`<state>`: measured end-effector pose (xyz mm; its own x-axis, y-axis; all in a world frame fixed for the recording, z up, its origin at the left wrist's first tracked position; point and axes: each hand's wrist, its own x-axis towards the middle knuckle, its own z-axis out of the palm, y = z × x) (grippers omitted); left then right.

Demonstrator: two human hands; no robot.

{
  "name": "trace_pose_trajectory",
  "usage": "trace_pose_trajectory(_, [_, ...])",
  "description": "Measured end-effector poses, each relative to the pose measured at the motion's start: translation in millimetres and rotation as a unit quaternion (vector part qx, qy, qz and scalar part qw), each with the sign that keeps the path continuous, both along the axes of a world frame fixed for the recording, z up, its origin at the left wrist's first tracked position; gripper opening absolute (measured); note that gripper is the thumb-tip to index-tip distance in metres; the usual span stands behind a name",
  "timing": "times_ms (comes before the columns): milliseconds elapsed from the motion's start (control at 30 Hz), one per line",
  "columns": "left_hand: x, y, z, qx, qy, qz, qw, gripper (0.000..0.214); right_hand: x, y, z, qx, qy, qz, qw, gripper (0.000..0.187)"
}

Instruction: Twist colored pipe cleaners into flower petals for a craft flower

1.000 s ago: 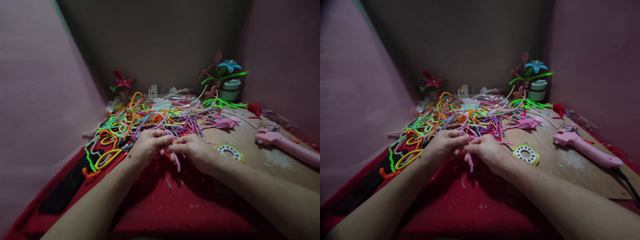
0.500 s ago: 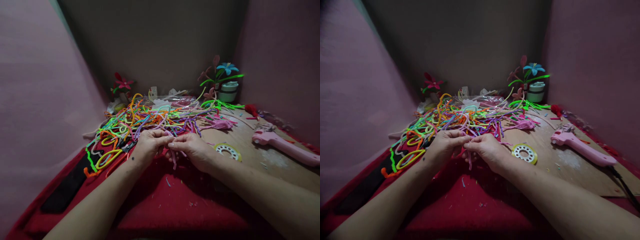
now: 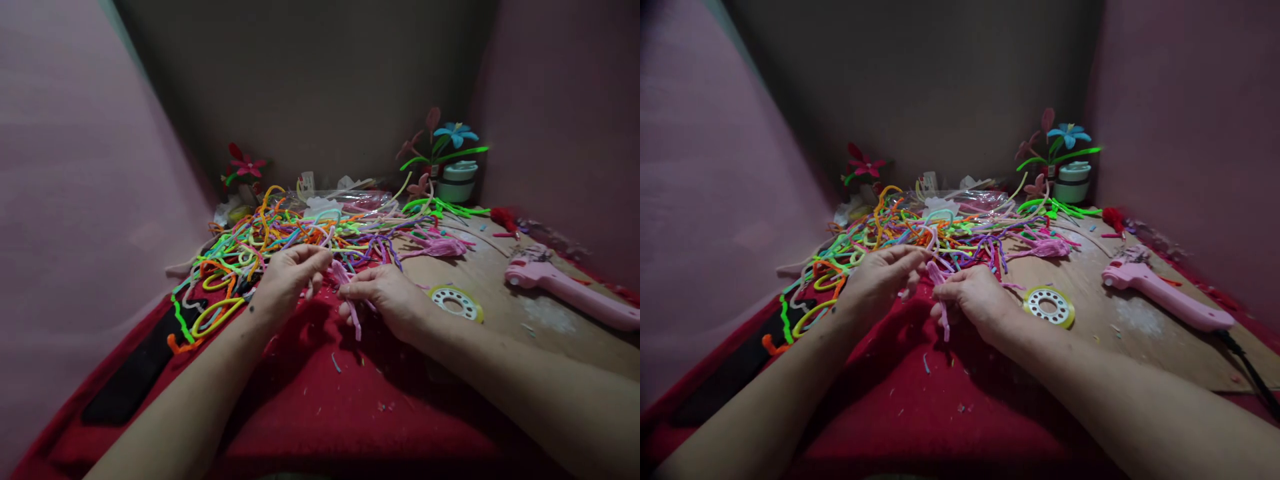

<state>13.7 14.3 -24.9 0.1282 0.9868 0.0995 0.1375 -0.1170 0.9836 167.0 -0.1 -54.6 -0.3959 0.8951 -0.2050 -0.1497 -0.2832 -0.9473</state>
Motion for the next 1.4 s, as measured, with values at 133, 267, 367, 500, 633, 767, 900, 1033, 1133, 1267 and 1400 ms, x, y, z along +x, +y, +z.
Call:
trace_pose_trajectory(133, [9,-8,-1.6,0.006,0.103,-0.021,0.994,0.017,1,1,-1.7,0.013,-0.015,0.005,1.0,0.009])
trace_pose_trajectory(267, [14,-12,-2.8,0.104,0.166,0.042,0.98,0.013,1,1,-1.5,0.027,-0.011,0.022,0.999,0.011])
trace_pose_trajectory(367, [13,-11,-1.2,0.085,0.159,0.013,0.983,0.014,1,1,-1.1,0.023,0.023,0.029,0.999,0.01])
trace_pose_trajectory(500, [12,-11,0.4,0.018,0.127,-0.014,0.992,0.017,-1,1,-0.3,0.013,0.055,0.035,0.998,0.008])
trace_pose_trajectory(633, [12,-11,-0.9,0.03,0.058,-0.021,0.998,0.015,0,3,2.5,0.009,0.063,0.027,0.998,0.009])
trace_pose_trajectory(767, [9,-10,-2.9,0.189,0.083,-0.03,0.978,0.018,5,11,5.4,-0.004,0.099,-0.04,0.994,0.007])
trace_pose_trajectory(900, [5,-10,-10.5,0.397,0.264,-0.09,0.875,0.022,8,17,4.5,-0.026,0.133,-0.085,0.987,0.01])
trace_pose_trajectory(1033, [2,-11,-17.7,0.467,0.374,-0.116,0.792,0.027,7,21,1.4,-0.044,0.148,-0.098,0.983,0.017])
trace_pose_trajectory(1133, [1,-15,-16.3,0.475,0.422,-0.143,0.759,0.025,5,22,0.9,-0.074,0.147,-0.086,0.983,0.017])
trace_pose_trajectory(1267, [-1,-17,-13.0,0.491,0.448,-0.182,0.724,0.026,4,22,2.8,-0.105,0.147,-0.104,0.978,0.019])
trace_pose_trajectory(1400, [1,-16,-14.5,0.481,0.438,-0.194,0.734,0.023,4,20,3.9,-0.094,0.14,-0.095,0.981,0.017])
